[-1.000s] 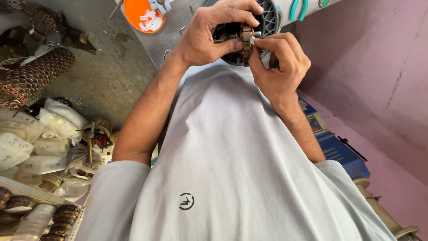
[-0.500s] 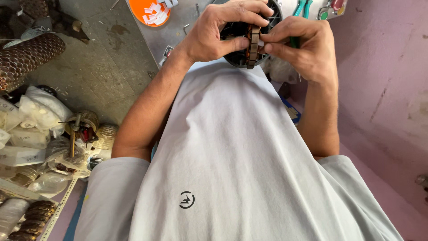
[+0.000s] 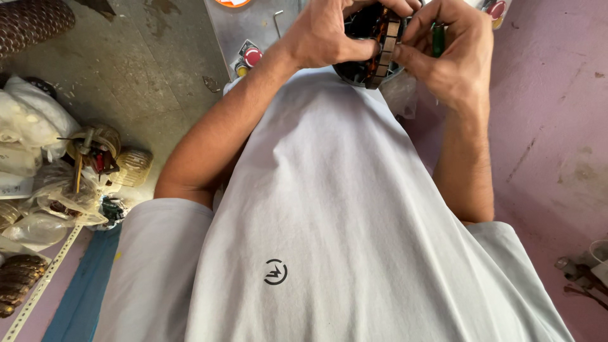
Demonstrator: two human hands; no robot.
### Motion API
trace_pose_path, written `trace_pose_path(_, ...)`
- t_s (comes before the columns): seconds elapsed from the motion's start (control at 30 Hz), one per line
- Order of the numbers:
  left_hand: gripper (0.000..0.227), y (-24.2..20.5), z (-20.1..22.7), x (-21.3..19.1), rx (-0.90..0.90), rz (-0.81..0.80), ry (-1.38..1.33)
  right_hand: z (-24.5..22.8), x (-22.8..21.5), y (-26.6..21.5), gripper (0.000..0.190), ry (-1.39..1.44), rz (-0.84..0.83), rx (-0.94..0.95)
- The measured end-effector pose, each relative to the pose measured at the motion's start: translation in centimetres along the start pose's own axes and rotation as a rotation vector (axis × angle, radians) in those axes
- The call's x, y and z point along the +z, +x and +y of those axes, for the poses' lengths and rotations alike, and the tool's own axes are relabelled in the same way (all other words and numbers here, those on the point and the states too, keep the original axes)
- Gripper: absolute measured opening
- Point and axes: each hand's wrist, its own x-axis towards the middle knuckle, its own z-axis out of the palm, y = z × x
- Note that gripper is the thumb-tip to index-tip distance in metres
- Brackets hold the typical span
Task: The person assembles a cylindrical electrical component by inserting copper wire coils into slots on a rotor. They use pliers to bend and secure the wires, then use a screwdriver to tighten connections on the component.
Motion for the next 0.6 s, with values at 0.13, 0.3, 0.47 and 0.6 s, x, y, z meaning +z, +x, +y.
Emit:
trace_pose_path(0.13, 0.058, -0.6, 0.1, -0.1, -0.063, -0.017, 0.179, -0.3, 1.6, -1.0, 0.034, 0.229, 0.126, 0.077)
trace_pose_path(0.3, 0.123, -1.8, -0.4, 1.9, 0.061, -0.029, 0.542, -1.7, 1.1, -3.6, 0.041, 0.859, 0.488, 0.138)
trace_pose_path(0.47, 0.111, -2.6, -1.1, 3.1, -0.037, -0.04, 0.64, -1.6, 2.3, -5.8, 0.034, 0.978, 0.674, 0.226)
trace_pose_path(0.6, 0.109, -3.6, -1.9, 3.6, 0.104, -0.032, 0.677, -1.2, 5.2, -7.0, 0.05, 0.66, 0.666, -0.051)
